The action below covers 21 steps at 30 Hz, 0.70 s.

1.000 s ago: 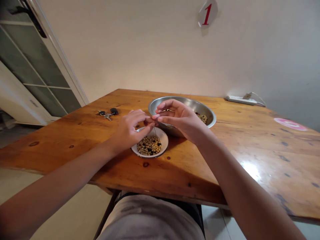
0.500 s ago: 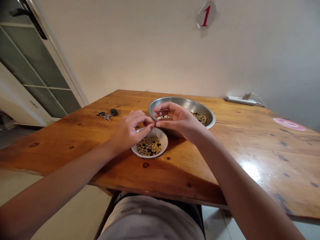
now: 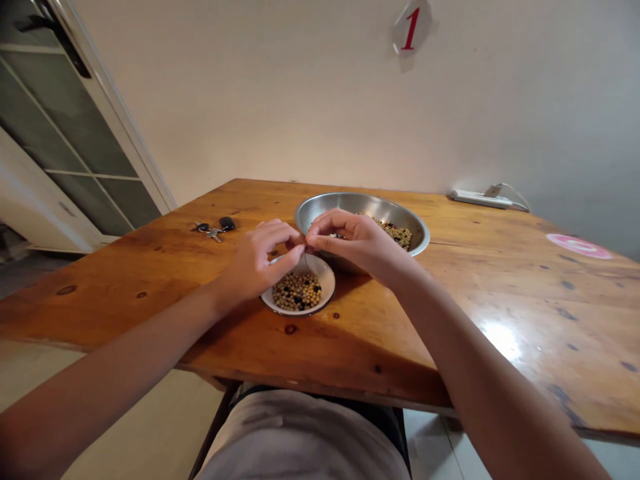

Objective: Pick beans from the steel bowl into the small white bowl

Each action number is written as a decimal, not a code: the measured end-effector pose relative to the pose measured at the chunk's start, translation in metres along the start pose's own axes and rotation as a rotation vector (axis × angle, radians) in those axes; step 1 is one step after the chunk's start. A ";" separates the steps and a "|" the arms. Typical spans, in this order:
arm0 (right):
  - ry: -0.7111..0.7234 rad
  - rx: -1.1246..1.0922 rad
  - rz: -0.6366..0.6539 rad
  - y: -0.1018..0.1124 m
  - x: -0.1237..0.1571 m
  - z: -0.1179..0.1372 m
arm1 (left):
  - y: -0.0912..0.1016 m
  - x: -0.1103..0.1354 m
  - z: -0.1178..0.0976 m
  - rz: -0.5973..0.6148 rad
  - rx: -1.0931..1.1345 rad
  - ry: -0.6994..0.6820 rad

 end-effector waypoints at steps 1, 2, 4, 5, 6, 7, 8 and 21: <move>0.004 0.011 -0.002 0.000 0.000 0.001 | 0.000 0.000 0.000 0.001 -0.001 0.006; 0.006 0.020 -0.004 0.000 0.000 0.001 | -0.001 -0.001 0.000 0.003 -0.003 0.010; 0.012 0.034 -0.006 0.000 0.000 0.002 | -0.002 -0.001 0.001 0.003 -0.011 0.005; 0.017 0.041 -0.008 -0.001 0.000 0.002 | -0.003 -0.001 0.001 0.001 -0.017 -0.003; 0.024 0.051 -0.009 -0.001 0.000 0.002 | -0.003 -0.001 0.002 -0.004 -0.025 -0.012; 0.032 0.064 -0.010 -0.002 0.000 0.003 | -0.004 -0.001 0.002 -0.009 -0.032 -0.022; 0.041 0.082 -0.013 -0.003 0.000 0.003 | -0.004 0.000 0.002 -0.014 -0.039 -0.031; -0.466 0.977 0.074 0.046 -0.002 -0.028 | -0.004 0.001 0.000 -0.012 -0.036 0.022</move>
Point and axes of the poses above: each hand's wrist, its own x-axis away from the middle knuckle, its own y-axis out of the back of the hand, z = x × y, the point moved 3 cm from there along -x, towards the middle knuckle, and after that the axes turned 4 degrees about -z, right-handed, at the moved point
